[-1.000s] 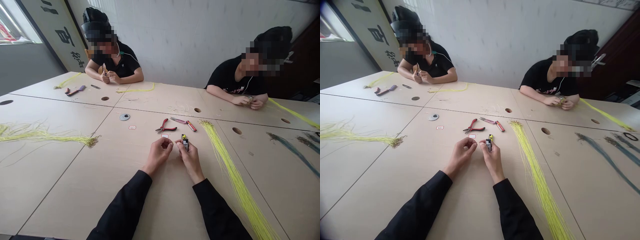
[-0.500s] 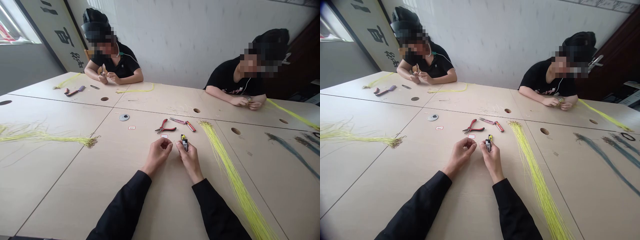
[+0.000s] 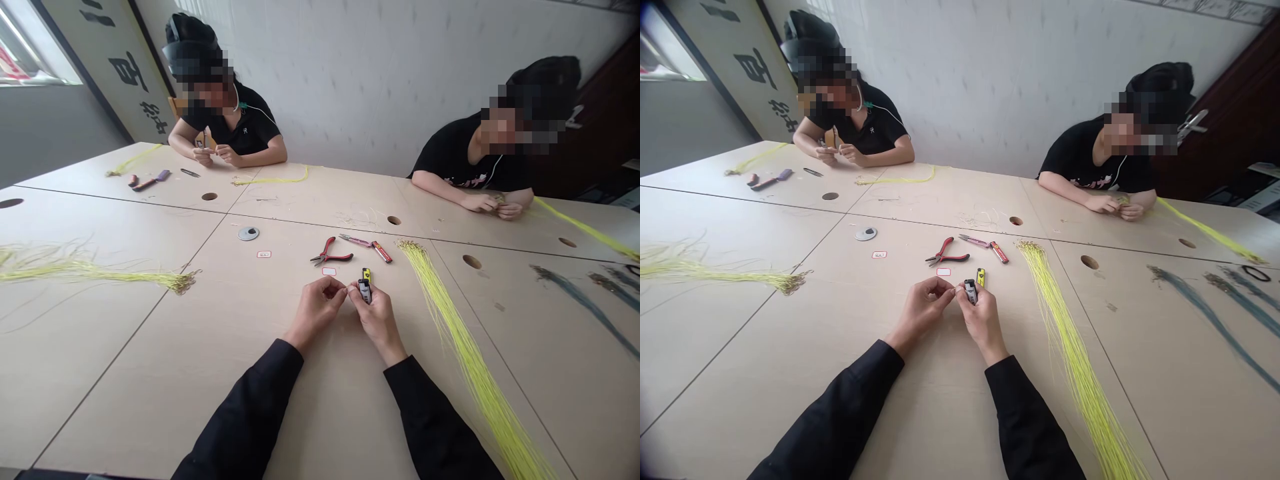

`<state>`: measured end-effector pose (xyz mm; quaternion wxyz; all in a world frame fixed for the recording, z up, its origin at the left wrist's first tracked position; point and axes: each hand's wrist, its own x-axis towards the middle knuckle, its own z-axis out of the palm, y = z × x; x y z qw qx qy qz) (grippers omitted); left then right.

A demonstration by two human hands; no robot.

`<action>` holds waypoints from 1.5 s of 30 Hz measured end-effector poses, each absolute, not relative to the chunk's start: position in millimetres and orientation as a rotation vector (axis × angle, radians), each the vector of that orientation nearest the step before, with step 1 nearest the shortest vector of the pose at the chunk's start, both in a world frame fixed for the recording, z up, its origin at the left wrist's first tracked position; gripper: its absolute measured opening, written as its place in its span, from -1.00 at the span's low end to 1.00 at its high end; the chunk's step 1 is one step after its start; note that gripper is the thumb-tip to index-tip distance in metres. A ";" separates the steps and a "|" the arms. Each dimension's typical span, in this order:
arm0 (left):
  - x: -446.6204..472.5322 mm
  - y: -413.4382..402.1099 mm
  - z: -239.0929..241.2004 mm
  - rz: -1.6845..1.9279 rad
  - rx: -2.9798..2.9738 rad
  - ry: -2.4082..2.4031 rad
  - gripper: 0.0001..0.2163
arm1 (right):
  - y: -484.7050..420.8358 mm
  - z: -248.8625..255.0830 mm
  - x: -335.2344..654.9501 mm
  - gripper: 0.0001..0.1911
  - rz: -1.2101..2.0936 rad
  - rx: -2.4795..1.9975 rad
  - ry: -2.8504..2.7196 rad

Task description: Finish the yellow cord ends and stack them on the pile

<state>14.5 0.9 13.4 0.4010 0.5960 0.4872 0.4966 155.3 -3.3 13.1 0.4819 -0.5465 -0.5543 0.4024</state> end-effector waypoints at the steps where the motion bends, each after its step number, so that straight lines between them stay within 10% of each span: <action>1: 14.6 0.7 13.6 1.253 1.501 1.226 -0.84 | -3.2 14.1 154.9 -0.55 0.985 -1.337 -1.349; 45: 14.2 5.6 10.0 1.191 1.430 1.173 -0.81 | -2.1 10.0 166.1 -0.52 0.992 -1.363 -1.314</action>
